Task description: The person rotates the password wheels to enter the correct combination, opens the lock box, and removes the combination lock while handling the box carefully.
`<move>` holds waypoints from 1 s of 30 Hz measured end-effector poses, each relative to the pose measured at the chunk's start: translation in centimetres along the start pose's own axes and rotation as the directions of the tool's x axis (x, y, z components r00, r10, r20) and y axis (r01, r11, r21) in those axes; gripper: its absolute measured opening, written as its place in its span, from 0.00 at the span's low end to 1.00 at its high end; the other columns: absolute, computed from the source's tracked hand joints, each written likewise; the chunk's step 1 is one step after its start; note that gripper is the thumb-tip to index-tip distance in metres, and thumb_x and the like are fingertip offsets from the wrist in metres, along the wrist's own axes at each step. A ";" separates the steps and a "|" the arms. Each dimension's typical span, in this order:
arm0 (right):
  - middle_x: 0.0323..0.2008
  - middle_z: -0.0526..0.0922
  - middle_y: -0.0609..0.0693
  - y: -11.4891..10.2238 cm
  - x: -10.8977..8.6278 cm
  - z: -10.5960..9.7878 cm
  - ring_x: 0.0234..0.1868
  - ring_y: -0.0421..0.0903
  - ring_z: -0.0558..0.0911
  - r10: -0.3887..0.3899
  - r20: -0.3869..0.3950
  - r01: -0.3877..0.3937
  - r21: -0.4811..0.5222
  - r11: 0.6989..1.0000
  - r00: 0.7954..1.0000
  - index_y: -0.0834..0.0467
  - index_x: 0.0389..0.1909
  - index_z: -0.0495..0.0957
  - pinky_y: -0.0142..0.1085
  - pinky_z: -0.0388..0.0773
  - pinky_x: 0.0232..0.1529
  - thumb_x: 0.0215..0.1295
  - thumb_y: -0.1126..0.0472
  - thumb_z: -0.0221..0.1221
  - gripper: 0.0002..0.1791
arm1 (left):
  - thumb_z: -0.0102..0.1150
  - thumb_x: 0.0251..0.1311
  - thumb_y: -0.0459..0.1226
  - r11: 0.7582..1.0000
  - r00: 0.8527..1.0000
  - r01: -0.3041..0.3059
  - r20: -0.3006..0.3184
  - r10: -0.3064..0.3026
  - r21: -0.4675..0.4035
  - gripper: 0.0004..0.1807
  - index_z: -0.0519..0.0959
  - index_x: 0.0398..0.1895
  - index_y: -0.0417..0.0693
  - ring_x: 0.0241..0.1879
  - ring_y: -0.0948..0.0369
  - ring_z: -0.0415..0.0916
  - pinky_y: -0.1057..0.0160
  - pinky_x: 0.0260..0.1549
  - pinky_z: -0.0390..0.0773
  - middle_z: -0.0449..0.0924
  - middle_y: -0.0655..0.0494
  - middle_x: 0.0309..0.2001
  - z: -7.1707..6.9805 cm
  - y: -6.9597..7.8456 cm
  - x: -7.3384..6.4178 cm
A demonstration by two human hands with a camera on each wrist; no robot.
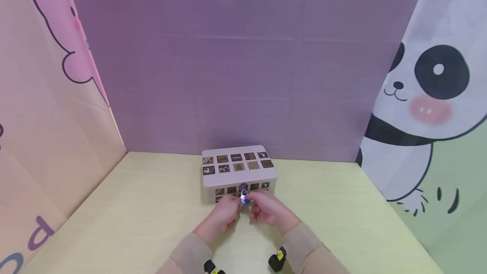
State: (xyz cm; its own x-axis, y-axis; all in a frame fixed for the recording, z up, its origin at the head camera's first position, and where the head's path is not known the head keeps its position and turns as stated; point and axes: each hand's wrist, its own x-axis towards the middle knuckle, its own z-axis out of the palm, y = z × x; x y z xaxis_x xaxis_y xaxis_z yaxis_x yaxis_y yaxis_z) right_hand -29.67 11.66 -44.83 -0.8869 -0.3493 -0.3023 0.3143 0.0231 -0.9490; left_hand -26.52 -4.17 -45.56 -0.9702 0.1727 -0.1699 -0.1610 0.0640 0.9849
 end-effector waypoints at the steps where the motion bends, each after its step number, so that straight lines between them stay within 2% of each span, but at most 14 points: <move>1: 0.21 0.66 0.44 0.0 0.0 0.0 0.19 0.38 0.66 0.001 0.002 -0.001 0.003 1.000 1.000 0.65 0.45 0.75 0.31 0.73 0.24 0.69 0.62 0.57 0.10 | 0.39 0.75 0.33 1.000 1.000 -0.001 -0.002 0.001 -0.004 0.15 0.72 0.29 0.38 0.13 0.67 0.53 0.70 0.12 0.56 0.61 0.62 0.17 0.0 0.0 -0.1; 10: 0.20 0.66 0.43 0.0 0.2 0.1 0.19 0.38 0.64 0.001 -0.006 -0.001 -0.019 1.000 1.000 0.65 0.46 0.75 0.30 0.69 0.23 0.68 0.62 0.58 0.11 | 0.39 0.77 0.33 1.000 1.000 -0.003 -0.014 0.003 -0.014 0.15 0.72 0.31 0.38 0.11 0.68 0.52 0.70 0.10 0.55 0.59 0.63 0.16 -0.1 0.0 -0.2; 14: 0.21 0.66 0.43 0.0 0.2 0.2 0.19 0.37 0.63 -0.007 -0.005 0.007 -0.056 0.998 1.000 0.64 0.43 0.77 0.28 0.64 0.21 0.68 0.63 0.58 0.09 | 0.40 0.77 0.34 1.000 1.000 -0.001 -0.022 0.001 -0.002 0.15 0.73 0.33 0.37 0.11 0.67 0.52 0.69 0.10 0.55 0.59 0.63 0.16 -0.1 -0.4 0.0; 19: 0.19 0.66 0.42 -0.1 0.2 0.2 0.18 0.36 0.61 -0.029 0.006 0.030 -0.091 0.995 1.000 0.65 0.40 0.80 0.26 0.58 0.18 0.67 0.63 0.58 0.08 | 0.40 0.76 0.34 1.000 0.999 -0.029 -0.027 0.029 -0.002 0.15 0.74 0.34 0.35 0.11 0.67 0.53 0.70 0.09 0.55 0.60 0.63 0.16 -0.2 -0.5 0.0; 24: 0.18 0.65 0.41 -0.1 0.1 -0.1 0.17 0.36 0.60 -0.041 0.024 0.044 -0.118 0.992 0.999 0.67 0.44 0.80 0.27 0.56 0.18 0.68 0.62 0.59 0.11 | 0.40 0.76 0.33 0.999 0.999 -0.038 -0.026 0.038 0.001 0.15 0.73 0.30 0.38 0.11 0.68 0.52 0.70 0.09 0.55 0.59 0.63 0.15 -0.2 -0.4 0.0; 30: 0.19 0.65 0.42 -0.2 -0.1 -0.1 0.17 0.36 0.60 -0.051 0.041 0.057 -0.162 0.985 0.998 0.67 0.46 0.81 0.27 0.56 0.19 0.70 0.62 0.60 0.12 | 0.41 0.76 0.34 0.999 0.999 -0.033 -0.028 0.033 0.015 0.14 0.74 0.33 0.36 0.11 0.68 0.52 0.70 0.09 0.55 0.59 0.64 0.15 -0.3 -0.3 -0.1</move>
State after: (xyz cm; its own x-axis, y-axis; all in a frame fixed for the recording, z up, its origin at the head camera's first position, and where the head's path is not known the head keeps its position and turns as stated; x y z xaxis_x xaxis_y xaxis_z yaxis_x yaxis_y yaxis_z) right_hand -29.71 11.76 -44.64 -0.8870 -0.3884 -0.2497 0.2044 0.1547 -0.9666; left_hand -26.41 -4.50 -45.86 -0.9796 0.1475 -0.1363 -0.1266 0.0730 0.9893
